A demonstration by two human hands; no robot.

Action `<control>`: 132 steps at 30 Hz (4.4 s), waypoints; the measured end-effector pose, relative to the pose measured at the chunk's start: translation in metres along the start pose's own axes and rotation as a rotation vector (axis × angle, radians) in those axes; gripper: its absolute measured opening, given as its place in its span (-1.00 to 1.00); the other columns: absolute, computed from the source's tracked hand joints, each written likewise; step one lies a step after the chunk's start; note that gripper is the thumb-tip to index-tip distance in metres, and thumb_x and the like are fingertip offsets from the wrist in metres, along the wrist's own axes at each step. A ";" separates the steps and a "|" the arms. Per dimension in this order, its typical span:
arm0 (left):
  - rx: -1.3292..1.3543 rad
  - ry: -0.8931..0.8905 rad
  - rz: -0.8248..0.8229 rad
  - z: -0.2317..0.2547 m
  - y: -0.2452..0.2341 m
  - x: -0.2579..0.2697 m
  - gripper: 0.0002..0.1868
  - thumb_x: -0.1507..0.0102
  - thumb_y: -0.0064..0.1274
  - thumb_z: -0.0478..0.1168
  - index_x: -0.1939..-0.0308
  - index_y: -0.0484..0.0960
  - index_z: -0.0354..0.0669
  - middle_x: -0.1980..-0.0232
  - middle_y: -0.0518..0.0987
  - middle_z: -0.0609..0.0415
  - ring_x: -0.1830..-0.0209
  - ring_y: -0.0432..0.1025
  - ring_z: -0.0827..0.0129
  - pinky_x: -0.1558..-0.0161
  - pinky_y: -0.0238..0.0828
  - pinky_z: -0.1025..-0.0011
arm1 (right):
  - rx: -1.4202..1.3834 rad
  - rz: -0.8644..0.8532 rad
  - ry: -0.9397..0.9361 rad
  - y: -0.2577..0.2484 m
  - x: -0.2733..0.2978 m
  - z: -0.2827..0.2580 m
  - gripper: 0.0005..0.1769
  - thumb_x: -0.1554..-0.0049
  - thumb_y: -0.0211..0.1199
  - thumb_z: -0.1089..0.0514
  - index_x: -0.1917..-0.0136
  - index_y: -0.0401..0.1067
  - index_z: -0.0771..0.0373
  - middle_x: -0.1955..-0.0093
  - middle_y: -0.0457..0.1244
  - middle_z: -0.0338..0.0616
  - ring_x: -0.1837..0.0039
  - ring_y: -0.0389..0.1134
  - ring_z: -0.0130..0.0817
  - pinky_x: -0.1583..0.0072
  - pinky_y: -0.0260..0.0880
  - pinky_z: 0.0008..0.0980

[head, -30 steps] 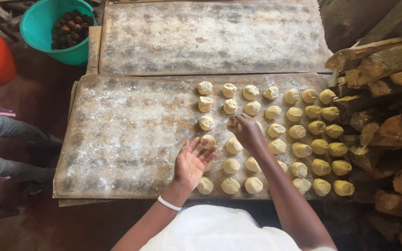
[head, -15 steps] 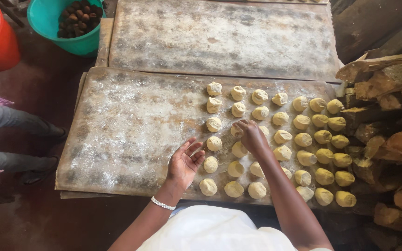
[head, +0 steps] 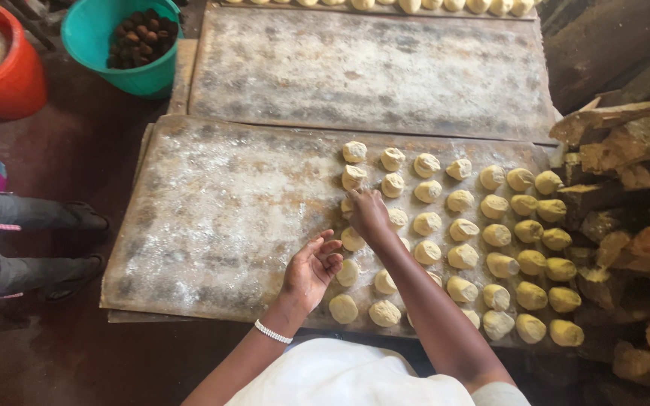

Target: The person shapes small pieces of dough into uniform balls by hand and arranges them in neat rows on a floured wooden table. Another person stands nearby and occasionally hands over additional dough pieces.

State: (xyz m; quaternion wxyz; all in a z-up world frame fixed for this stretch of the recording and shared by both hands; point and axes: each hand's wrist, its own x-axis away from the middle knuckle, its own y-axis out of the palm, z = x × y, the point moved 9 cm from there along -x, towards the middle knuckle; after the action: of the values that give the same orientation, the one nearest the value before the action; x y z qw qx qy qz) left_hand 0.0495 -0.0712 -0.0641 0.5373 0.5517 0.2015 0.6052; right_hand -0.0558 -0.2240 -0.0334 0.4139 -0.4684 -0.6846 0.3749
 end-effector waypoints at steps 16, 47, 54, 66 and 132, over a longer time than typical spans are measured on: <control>0.075 -0.068 -0.217 -0.001 0.049 0.007 -0.46 -0.47 -0.28 0.13 -0.16 0.52 -0.28 -0.06 0.56 -0.09 -0.02 0.49 0.28 0.00 0.55 0.38 | 0.052 -0.254 -0.330 -0.053 0.145 -0.103 -0.37 -0.08 0.35 0.08 -0.41 0.33 0.05 -0.51 0.18 -0.31 -0.50 0.23 -0.22 -0.50 0.28 -0.23; -0.077 0.076 -0.186 -0.008 0.049 0.015 -0.52 -0.46 -0.42 -0.10 -0.39 0.32 -0.24 -0.34 0.48 -0.11 -0.26 0.49 0.26 -0.31 0.49 0.29 | -0.020 0.183 -0.574 -0.064 0.160 -0.105 0.04 -0.20 -0.10 -0.48 -0.65 -0.09 0.29 -0.68 -0.13 0.12 -0.72 -0.32 0.00 -0.62 -0.67 0.08; -0.097 -0.053 -0.087 0.012 0.049 0.023 -0.23 -0.40 -0.51 0.22 -0.57 -0.02 -0.16 -0.46 0.35 -0.13 -0.30 0.36 0.13 -0.30 0.34 0.14 | -0.284 -0.050 -0.365 -0.032 0.149 -0.075 -0.40 -0.06 0.39 0.11 -0.38 0.40 0.04 -0.39 0.29 -0.07 -0.39 0.32 -0.11 -0.43 0.26 -0.13; -0.097 0.076 -0.068 0.049 0.038 0.012 -0.11 -0.36 -0.37 0.31 -0.58 -0.01 -0.22 -0.60 0.11 -0.01 -0.43 0.23 0.10 -0.36 0.24 0.13 | -0.300 0.231 -0.171 -0.020 0.027 0.016 -0.61 -0.12 0.39 0.14 -0.22 0.50 0.17 -0.15 0.40 -0.06 -0.09 0.47 -0.23 -0.09 0.62 -0.32; -1.421 0.619 0.054 0.020 -0.016 0.069 -0.61 -0.23 0.19 -0.35 -0.15 0.62 -0.23 -0.04 0.69 0.00 0.03 0.60 0.32 -0.02 0.57 0.39 | -0.354 0.448 -0.175 -0.061 0.241 0.056 -0.65 -0.08 0.39 0.32 -0.16 0.57 0.17 0.17 0.42 -0.06 0.24 0.43 -0.29 0.14 0.45 -0.32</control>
State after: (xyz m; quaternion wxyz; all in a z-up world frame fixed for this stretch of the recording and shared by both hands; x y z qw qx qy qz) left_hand 0.0869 -0.0124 -0.0401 0.6664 -0.1149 -0.1075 0.7288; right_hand -0.1803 -0.0186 0.0525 0.1720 -0.6386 -0.6522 0.3705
